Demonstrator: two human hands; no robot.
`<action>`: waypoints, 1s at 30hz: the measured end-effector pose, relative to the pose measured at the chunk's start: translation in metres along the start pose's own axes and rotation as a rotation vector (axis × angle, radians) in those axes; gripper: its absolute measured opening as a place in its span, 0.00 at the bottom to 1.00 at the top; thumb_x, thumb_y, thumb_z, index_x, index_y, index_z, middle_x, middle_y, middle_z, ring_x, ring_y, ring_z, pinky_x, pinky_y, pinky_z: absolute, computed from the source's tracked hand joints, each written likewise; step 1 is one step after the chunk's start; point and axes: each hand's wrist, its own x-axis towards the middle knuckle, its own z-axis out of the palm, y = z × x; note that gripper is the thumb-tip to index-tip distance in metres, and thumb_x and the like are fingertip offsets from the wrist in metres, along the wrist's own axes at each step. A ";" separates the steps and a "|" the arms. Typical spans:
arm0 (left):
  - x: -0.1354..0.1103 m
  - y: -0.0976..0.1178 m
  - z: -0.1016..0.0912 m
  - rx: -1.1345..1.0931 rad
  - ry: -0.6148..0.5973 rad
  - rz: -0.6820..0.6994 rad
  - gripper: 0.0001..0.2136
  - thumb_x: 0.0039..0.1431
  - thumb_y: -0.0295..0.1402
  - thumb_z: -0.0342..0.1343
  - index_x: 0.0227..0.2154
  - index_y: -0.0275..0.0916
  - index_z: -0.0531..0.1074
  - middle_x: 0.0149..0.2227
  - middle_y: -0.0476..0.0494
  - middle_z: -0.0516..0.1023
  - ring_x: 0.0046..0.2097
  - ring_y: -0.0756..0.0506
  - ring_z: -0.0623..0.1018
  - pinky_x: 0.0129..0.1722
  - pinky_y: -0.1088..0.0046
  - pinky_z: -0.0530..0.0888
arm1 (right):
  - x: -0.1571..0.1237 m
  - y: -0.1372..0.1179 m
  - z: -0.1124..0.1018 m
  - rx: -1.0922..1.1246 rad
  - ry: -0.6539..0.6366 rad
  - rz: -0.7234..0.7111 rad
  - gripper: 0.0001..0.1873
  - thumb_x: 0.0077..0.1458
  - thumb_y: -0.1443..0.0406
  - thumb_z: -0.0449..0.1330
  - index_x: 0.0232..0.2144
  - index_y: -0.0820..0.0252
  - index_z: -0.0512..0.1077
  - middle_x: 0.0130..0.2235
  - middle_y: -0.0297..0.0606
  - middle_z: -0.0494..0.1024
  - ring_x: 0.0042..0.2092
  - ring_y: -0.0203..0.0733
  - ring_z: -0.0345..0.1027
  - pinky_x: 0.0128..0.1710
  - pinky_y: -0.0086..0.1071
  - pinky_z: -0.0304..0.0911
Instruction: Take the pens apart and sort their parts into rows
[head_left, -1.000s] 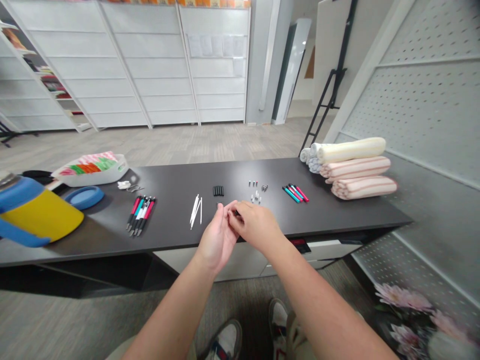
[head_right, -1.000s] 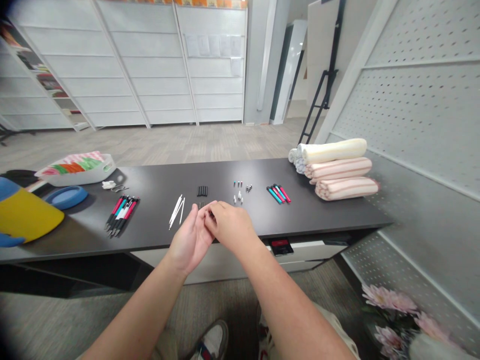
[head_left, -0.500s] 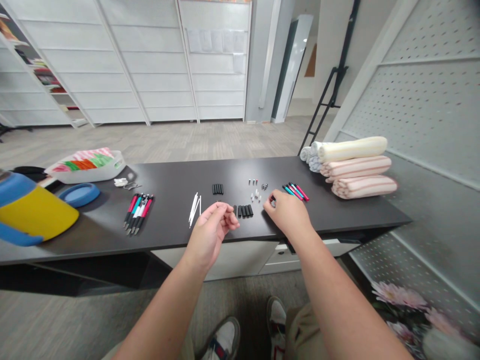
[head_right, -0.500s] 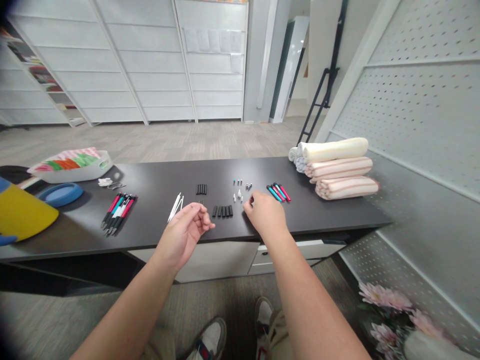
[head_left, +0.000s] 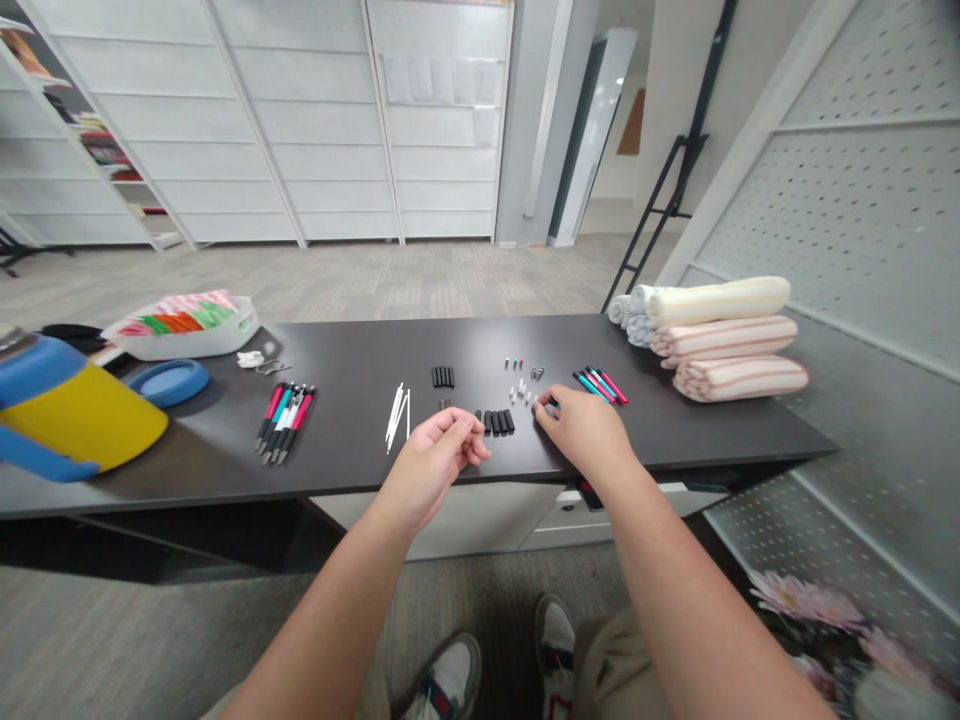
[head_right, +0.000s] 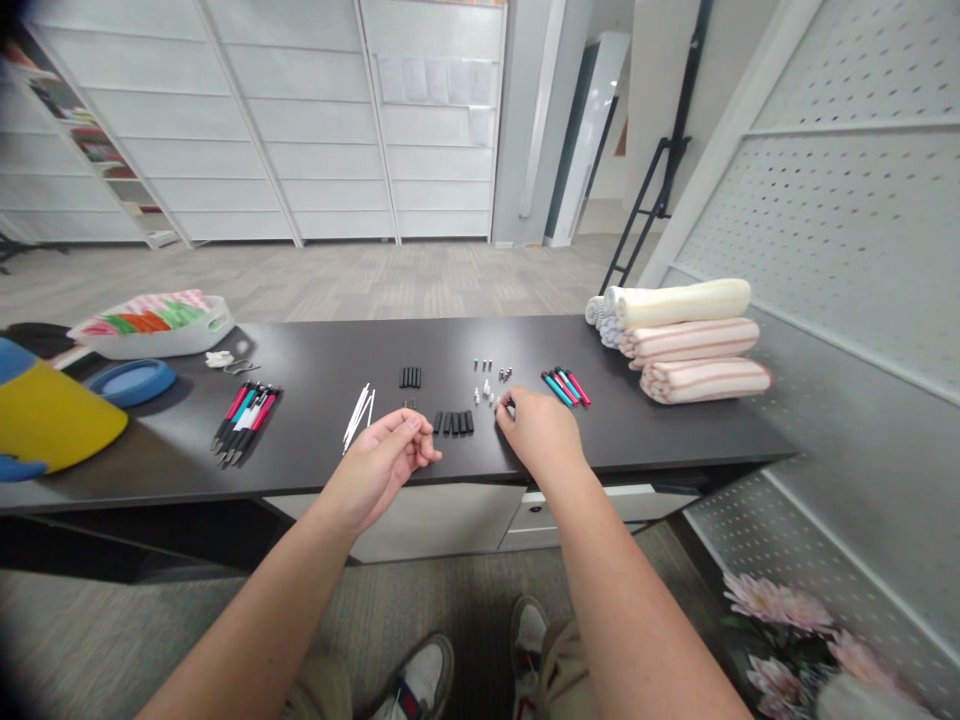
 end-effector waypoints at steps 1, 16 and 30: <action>0.000 0.000 0.000 0.009 -0.001 0.000 0.12 0.65 0.41 0.63 0.35 0.36 0.76 0.29 0.47 0.75 0.34 0.48 0.75 0.40 0.71 0.72 | 0.000 -0.001 0.000 0.002 -0.002 -0.002 0.11 0.65 0.57 0.59 0.40 0.52 0.80 0.33 0.39 0.84 0.36 0.46 0.77 0.33 0.33 0.58; 0.001 -0.008 -0.009 0.173 -0.078 0.048 0.12 0.67 0.42 0.61 0.36 0.38 0.76 0.31 0.44 0.79 0.33 0.49 0.74 0.43 0.69 0.73 | 0.001 0.037 -0.002 0.102 0.158 -0.017 0.18 0.66 0.70 0.51 0.53 0.66 0.75 0.55 0.57 0.75 0.55 0.52 0.72 0.54 0.37 0.65; -0.001 -0.006 -0.006 0.146 -0.074 0.056 0.12 0.66 0.43 0.62 0.35 0.38 0.76 0.29 0.46 0.77 0.31 0.49 0.73 0.43 0.67 0.74 | -0.007 0.036 -0.011 0.044 0.205 0.186 0.09 0.62 0.59 0.62 0.40 0.58 0.76 0.43 0.44 0.82 0.43 0.50 0.76 0.40 0.37 0.62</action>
